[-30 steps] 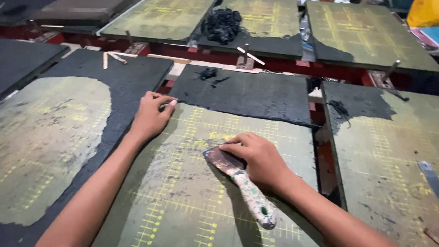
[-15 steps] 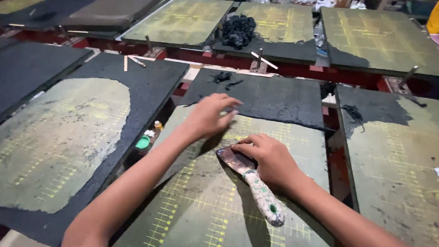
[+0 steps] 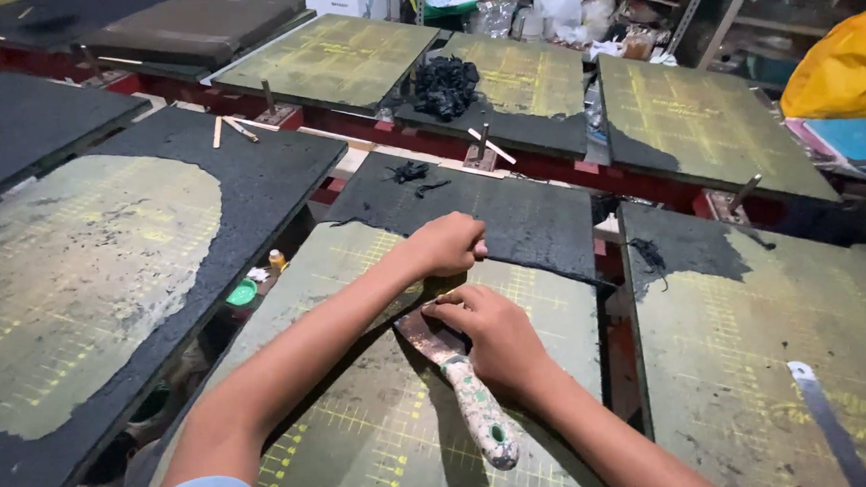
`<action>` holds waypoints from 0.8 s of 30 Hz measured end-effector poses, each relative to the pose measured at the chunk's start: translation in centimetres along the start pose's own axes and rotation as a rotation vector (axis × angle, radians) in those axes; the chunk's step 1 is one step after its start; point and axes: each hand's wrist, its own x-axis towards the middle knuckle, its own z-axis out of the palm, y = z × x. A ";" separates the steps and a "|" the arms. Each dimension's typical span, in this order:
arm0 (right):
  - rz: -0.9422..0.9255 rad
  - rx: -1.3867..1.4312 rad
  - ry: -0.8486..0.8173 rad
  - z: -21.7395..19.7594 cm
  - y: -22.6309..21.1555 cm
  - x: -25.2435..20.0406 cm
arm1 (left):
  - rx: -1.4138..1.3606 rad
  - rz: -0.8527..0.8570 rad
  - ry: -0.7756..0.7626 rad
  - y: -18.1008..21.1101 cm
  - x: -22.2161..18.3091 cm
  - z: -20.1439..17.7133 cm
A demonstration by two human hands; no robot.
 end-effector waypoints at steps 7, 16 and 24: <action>-0.028 -0.065 -0.005 0.1 0.3 0.1 | 0.042 -0.054 -0.151 -0.7 2.6 -0.6; 0.019 -0.019 0.006 -0.7 -0.6 0.3 | -0.346 -0.107 -0.164 1.8 -1.1 -5.2; 0.047 -0.036 -0.031 -0.8 -0.6 0.2 | 0.103 0.117 0.117 2.8 -0.8 -1.9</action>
